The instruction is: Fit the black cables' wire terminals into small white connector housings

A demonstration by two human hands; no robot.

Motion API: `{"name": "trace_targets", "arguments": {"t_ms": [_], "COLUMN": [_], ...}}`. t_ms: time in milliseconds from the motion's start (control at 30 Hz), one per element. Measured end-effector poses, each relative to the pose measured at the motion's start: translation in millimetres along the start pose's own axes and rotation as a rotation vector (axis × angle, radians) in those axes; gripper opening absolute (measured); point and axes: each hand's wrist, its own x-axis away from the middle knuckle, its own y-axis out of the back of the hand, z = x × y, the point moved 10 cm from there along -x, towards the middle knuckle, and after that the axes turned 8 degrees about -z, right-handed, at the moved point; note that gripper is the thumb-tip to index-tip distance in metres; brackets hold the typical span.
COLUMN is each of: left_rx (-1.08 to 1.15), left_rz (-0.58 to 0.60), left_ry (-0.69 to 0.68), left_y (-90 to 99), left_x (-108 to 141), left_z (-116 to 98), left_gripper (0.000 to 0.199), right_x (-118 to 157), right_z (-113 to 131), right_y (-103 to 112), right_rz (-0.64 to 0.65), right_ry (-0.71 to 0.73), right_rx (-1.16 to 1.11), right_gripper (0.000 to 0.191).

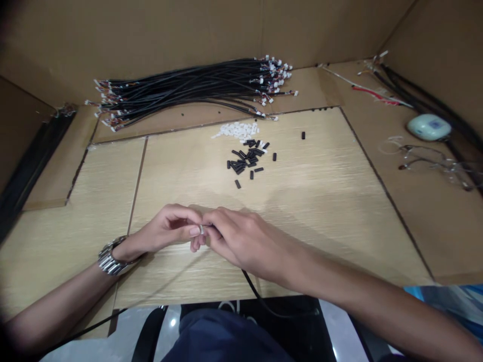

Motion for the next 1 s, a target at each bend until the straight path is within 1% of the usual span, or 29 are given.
{"name": "trace_targets", "arguments": {"t_ms": [133, 267, 433, 667, 1000], "left_rx": [0.038, 0.020, 0.013, 0.013, 0.009], "left_rz": [-0.012, -0.025, -0.021, -0.020, -0.024], "left_ry": [-0.005, 0.017, 0.045, 0.046, 0.052], "left_y": [0.6, 1.9, 2.7, 2.9, 3.0], "left_x": [-0.1, -1.0, -1.1, -1.0, -0.8], "left_z": [-2.4, -1.3, 1.5, 1.2, 1.3], "left_gripper": [0.005, 0.006, 0.010, 0.009, 0.012], "right_x": [-0.9, -1.2, -0.9, -0.5, -1.2], "right_z": [-1.1, -3.3, -2.3, -5.2, -1.6], "right_y": [-0.6, -0.7, 0.0, -0.8, 2.5], "right_rz": [0.025, 0.050, 0.044, 0.054, 0.024], "right_ry": [-0.007, -0.037, -0.046, -0.095, -0.067], "right_rx": [0.006, -0.005, -0.011, -0.035, -0.030], "right_gripper": [0.012, 0.013, 0.014, 0.012, 0.012]}}
